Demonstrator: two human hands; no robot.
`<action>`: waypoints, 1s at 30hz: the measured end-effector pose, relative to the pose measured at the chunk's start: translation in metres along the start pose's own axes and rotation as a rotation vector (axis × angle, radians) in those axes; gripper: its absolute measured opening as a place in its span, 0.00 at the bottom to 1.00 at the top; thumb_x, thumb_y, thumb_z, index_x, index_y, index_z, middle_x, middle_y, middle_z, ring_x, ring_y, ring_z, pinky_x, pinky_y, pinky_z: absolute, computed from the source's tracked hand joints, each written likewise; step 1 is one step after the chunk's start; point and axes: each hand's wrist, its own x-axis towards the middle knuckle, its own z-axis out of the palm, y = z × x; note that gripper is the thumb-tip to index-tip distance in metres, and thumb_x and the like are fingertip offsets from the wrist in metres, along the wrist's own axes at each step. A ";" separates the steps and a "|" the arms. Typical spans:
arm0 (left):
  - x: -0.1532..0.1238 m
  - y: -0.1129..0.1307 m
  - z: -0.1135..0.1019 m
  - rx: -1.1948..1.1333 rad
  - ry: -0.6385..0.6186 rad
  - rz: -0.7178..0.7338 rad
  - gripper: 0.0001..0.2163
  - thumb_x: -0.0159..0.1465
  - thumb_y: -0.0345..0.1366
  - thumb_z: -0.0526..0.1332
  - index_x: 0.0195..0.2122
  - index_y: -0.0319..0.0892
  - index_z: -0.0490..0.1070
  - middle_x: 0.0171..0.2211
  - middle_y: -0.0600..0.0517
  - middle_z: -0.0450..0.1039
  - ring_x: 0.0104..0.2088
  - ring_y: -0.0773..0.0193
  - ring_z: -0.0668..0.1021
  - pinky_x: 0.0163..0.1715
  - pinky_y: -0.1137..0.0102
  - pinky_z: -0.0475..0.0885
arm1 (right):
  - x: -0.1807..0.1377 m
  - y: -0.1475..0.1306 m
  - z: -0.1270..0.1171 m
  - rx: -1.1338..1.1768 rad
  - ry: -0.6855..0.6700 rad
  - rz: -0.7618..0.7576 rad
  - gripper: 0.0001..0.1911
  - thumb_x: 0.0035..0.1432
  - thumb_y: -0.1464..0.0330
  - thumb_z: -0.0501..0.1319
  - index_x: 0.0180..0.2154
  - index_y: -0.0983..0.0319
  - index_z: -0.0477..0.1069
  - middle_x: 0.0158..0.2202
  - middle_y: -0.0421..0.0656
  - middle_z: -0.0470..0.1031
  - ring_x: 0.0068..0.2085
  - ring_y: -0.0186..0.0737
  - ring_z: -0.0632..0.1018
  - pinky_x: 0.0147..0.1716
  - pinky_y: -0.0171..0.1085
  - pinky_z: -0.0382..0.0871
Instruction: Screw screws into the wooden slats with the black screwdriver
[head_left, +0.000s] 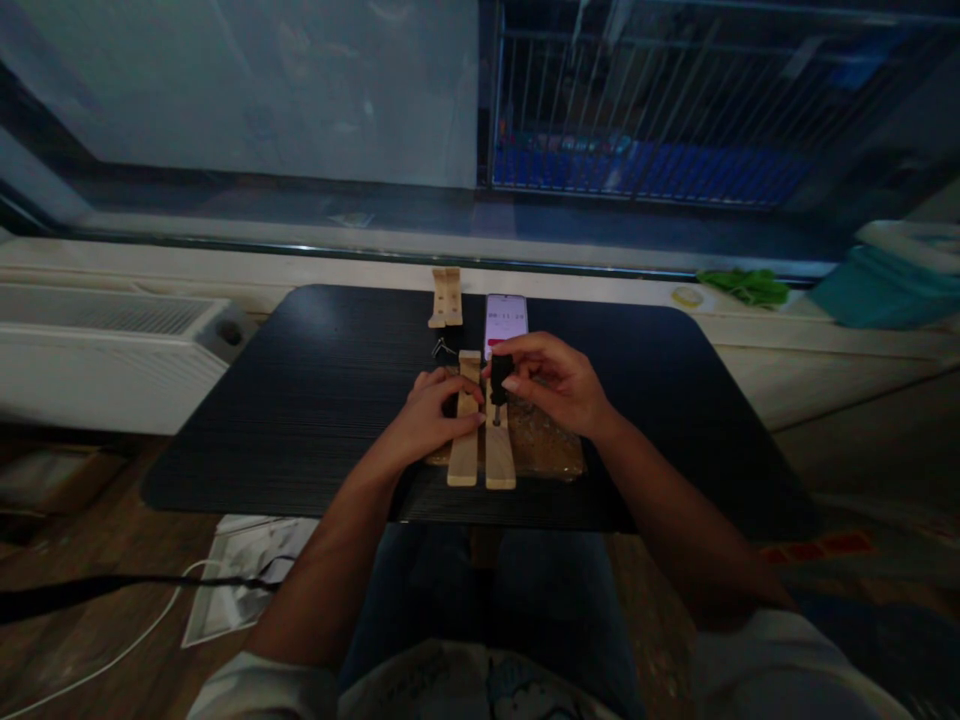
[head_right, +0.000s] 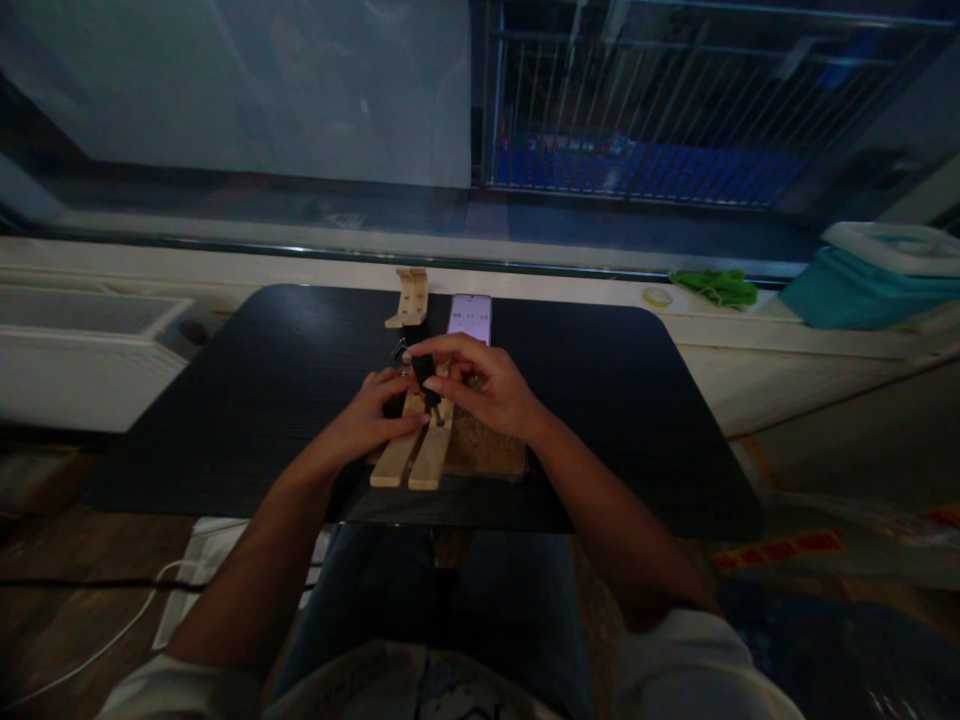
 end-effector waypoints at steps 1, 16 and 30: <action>0.000 0.000 0.000 -0.002 -0.001 -0.002 0.09 0.57 0.37 0.65 0.39 0.44 0.75 0.42 0.50 0.67 0.47 0.52 0.67 0.53 0.56 0.62 | 0.000 0.000 0.000 -0.006 0.009 -0.008 0.14 0.58 0.65 0.64 0.47 0.56 0.71 0.38 0.37 0.75 0.24 0.24 0.66 0.22 0.29 0.61; 0.000 0.002 0.000 -0.021 0.011 -0.024 0.09 0.56 0.38 0.65 0.38 0.44 0.76 0.38 0.51 0.66 0.46 0.53 0.67 0.52 0.55 0.62 | 0.002 0.004 0.004 -0.051 0.079 -0.067 0.14 0.55 0.61 0.67 0.44 0.55 0.73 0.33 0.36 0.71 0.24 0.26 0.67 0.23 0.30 0.63; -0.001 0.002 0.000 -0.025 0.011 -0.022 0.08 0.57 0.37 0.65 0.38 0.45 0.75 0.39 0.51 0.66 0.46 0.52 0.67 0.51 0.55 0.63 | 0.000 0.003 0.003 -0.094 0.072 -0.089 0.14 0.57 0.61 0.65 0.45 0.56 0.70 0.29 0.35 0.68 0.24 0.28 0.67 0.22 0.32 0.62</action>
